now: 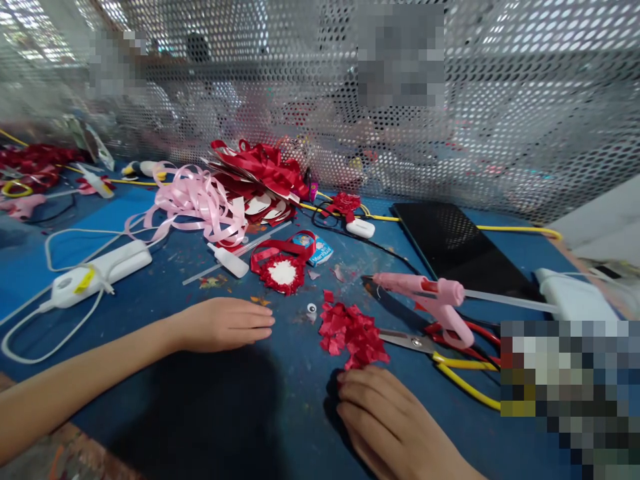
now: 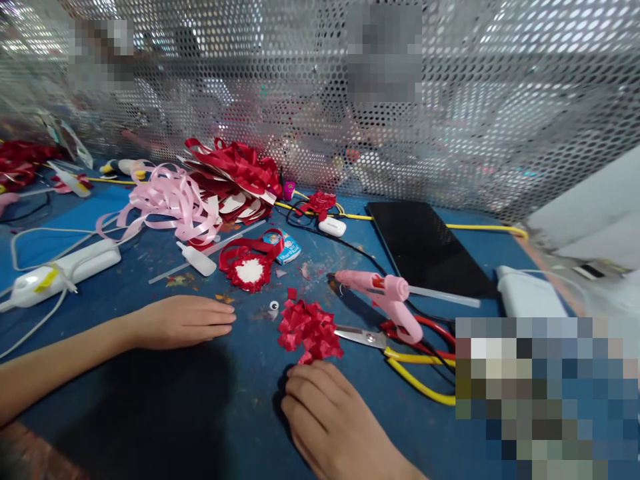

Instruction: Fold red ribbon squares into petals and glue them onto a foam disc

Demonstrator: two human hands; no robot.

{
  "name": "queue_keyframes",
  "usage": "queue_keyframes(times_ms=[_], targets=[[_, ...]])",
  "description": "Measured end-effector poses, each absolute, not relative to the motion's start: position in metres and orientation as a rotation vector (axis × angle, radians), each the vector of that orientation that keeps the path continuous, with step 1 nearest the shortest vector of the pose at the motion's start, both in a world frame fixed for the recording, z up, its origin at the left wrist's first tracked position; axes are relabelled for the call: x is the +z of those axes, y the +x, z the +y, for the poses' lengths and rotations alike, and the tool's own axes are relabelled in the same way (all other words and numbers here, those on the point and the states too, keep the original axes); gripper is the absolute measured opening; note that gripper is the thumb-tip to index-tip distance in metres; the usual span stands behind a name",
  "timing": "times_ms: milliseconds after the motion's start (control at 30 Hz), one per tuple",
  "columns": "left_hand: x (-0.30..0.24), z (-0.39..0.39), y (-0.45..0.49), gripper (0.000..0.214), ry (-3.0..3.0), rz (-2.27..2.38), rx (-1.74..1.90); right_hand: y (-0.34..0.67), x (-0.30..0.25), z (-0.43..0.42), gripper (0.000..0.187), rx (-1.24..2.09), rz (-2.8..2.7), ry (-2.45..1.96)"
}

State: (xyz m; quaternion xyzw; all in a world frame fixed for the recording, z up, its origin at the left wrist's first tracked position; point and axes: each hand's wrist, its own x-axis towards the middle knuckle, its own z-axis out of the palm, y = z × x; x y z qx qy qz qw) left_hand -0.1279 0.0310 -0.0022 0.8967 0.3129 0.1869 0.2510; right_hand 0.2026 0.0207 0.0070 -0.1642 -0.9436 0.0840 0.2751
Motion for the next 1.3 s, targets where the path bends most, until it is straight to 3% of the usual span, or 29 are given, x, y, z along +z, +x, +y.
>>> queue_keyframes(times_ms=[200, 333, 533, 733, 933, 1167, 1300], targets=[[-0.002, 0.040, -0.169, 0.041, 2.381, 1.024, 0.570, 0.203, 0.006, 0.020, 0.025, 0.231, -2.547, -0.429], [-0.006, 0.037, -0.182, 0.038, 2.739, 1.104, 0.655, 0.202, 0.006, 0.020, 0.025, 0.261, -2.555, -0.436], [0.002, 0.025, -0.144, 0.017, 3.140, 0.944, 0.790, 0.205, 0.000, 0.020, 0.019, 0.286, -2.563, -0.415], [0.029, 0.035, -0.090, 0.023, 2.998, 1.153, 0.953, 0.205, 0.002, 0.020, 0.017, 0.291, -2.595, -0.387], [0.037, 0.079, -0.031, 0.020, 2.602, 1.425, 0.508, 0.203, 0.003, 0.020, 0.016, 0.284, -2.605, -0.360], [0.017, 0.106, -0.008, 0.014, 2.518, 1.414, 0.479, 0.204, 0.002, 0.019, 0.018, 0.121, -2.610, -0.359], [0.019, 0.090, -0.006, 0.017, 2.482, 1.394, 0.579, 0.221, 0.012, 0.029, 0.010, -0.226, -2.435, -0.351]])
